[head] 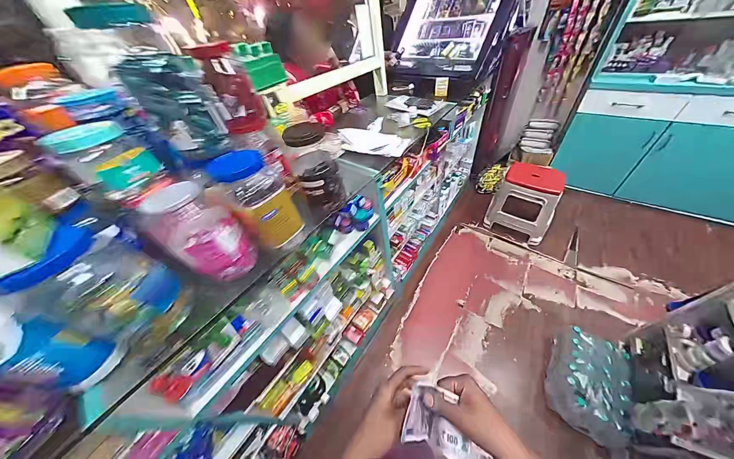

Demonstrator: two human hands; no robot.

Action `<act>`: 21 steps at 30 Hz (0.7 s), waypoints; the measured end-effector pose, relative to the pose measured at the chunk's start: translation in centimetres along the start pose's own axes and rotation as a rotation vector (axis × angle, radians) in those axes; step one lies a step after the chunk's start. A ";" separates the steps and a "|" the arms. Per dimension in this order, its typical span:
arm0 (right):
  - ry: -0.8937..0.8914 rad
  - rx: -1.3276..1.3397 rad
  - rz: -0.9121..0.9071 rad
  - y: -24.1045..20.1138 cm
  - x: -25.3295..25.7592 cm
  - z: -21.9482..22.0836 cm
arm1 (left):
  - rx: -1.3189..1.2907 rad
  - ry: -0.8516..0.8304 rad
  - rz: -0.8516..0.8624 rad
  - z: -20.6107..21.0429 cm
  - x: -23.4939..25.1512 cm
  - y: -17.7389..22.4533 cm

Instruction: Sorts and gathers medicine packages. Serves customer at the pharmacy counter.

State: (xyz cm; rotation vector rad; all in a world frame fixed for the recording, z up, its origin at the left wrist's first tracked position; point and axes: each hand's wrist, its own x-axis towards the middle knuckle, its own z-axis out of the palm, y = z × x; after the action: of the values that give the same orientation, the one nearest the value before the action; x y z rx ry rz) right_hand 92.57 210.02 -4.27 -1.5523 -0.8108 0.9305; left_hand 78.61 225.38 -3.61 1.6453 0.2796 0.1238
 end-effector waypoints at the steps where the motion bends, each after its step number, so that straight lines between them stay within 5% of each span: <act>1: 0.032 0.020 0.026 -1.1 2.0 -2.9 | -0.002 -0.049 0.022 -0.8 5.3 0.7; 6: 0.387 0.062 0.088 -4.0 9.8 -17.9 | 0.390 0.010 0.172 -5.0 33.2 11.9; 12: 0.752 0.300 0.154 0.2 22.1 -36.5 | 0.678 0.370 0.533 -13.3 68.8 23.7; 16: 0.754 0.283 0.099 -0.8 34.5 -48.9 | 0.812 0.515 0.389 -22.1 88.3 27.1; 21: 0.642 0.195 0.002 -5.9 48.6 -61.1 | 0.718 0.834 0.185 -31.2 102.3 28.8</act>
State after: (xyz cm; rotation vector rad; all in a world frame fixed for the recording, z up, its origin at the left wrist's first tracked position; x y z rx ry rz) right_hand 169.05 226.27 0.35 -1.5456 -0.2521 0.4427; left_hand 172.60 279.43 19.11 2.2601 0.8772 0.9504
